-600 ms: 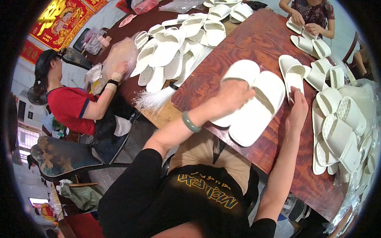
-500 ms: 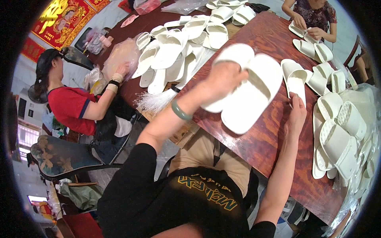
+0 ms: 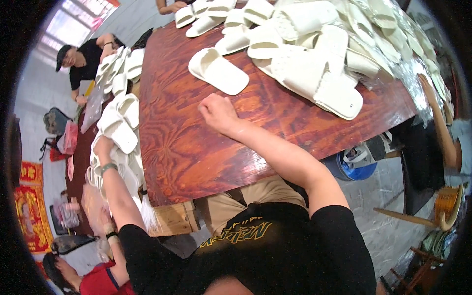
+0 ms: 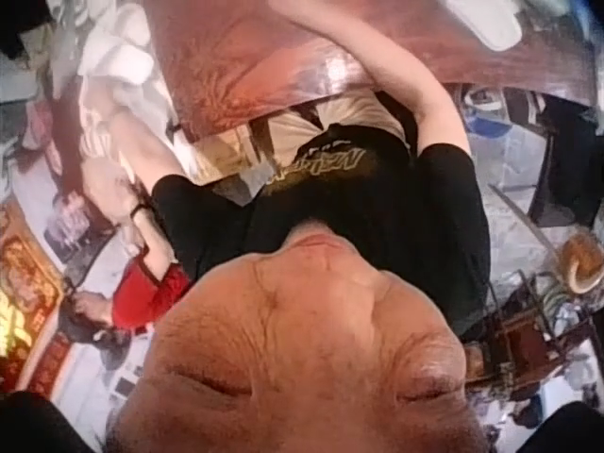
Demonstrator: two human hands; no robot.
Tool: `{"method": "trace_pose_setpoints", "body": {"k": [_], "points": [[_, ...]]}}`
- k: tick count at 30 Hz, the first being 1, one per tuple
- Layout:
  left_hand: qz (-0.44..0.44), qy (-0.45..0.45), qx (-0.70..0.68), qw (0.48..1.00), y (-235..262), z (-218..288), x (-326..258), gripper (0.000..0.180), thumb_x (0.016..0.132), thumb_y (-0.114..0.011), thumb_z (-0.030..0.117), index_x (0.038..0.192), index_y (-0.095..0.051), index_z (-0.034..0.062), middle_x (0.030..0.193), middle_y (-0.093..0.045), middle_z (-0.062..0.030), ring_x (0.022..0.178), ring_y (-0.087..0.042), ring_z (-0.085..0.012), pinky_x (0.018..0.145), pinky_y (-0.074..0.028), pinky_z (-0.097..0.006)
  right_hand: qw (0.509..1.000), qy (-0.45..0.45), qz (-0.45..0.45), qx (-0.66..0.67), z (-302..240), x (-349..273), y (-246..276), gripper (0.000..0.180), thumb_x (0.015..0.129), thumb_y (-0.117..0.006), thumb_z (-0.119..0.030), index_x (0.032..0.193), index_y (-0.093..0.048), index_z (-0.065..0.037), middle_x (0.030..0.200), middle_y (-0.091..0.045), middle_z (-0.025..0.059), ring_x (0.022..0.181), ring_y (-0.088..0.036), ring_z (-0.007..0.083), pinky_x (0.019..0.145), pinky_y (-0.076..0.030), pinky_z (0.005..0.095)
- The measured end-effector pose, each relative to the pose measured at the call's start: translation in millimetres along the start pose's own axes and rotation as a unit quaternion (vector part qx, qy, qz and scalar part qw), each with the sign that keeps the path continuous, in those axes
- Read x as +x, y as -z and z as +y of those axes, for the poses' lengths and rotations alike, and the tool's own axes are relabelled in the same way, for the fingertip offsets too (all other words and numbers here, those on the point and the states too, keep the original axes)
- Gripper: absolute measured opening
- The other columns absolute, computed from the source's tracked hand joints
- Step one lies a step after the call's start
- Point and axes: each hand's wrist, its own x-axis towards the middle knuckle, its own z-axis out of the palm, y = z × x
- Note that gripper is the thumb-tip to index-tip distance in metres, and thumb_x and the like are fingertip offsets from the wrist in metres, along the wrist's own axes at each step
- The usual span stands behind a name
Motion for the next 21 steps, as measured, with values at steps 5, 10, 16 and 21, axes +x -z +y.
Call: {"method": "trace_pose_setpoints", "body": {"k": [5,10,16,21], "points": [[0.096,-0.018,0.038,0.994,3,-10,-1,0.031,0.075,-0.058,0.025,0.097,-0.065,0.0039,0.100,-0.065,-0.0187,0.096,-0.061,-0.0360,0.082,-0.047,-0.045,0.991,0.130,0.004,-0.018,-18,-6,2,0.014,0.080,-0.056,-0.010,0.092,-0.058,-0.002,0.092,-0.057,0.0150,0.089,-0.055,0.0330,0.073,-0.044,0.0423],[0.157,-0.017,-0.132,0.979,8,-87,1,0.029,0.077,-0.056,0.024,0.091,-0.066,0.0013,0.089,-0.064,-0.0243,0.086,-0.063,-0.0369,0.079,-0.047,-0.043,0.958,0.265,0.008,-0.112,-98,-10,94,0.021,0.077,-0.057,-0.003,0.099,-0.056,0.000,0.103,-0.056,0.0164,0.095,-0.056,0.0323,0.081,-0.046,0.0385],[0.294,-0.047,-0.461,0.836,66,-80,-73,0.040,0.089,-0.058,0.033,0.099,-0.065,-0.0052,0.083,-0.066,-0.0060,0.073,-0.057,-0.0101,0.071,-0.046,-0.026,0.954,0.086,0.213,-0.193,11,29,268,0.026,0.084,-0.051,-0.002,0.110,-0.057,-0.002,0.103,-0.062,0.0140,0.091,-0.061,0.0256,0.080,-0.048,0.0323],[0.101,-0.248,-0.564,0.781,123,40,-187,0.026,0.091,-0.053,0.017,0.105,-0.063,-0.0016,0.099,-0.064,-0.0055,0.090,-0.056,-0.0096,0.080,-0.044,-0.026,0.989,-0.092,0.049,-0.102,84,95,299,0.040,0.075,-0.069,-0.024,0.103,-0.061,0.003,0.094,-0.066,0.0107,0.085,-0.060,0.0199,0.079,-0.046,0.0308]]}}
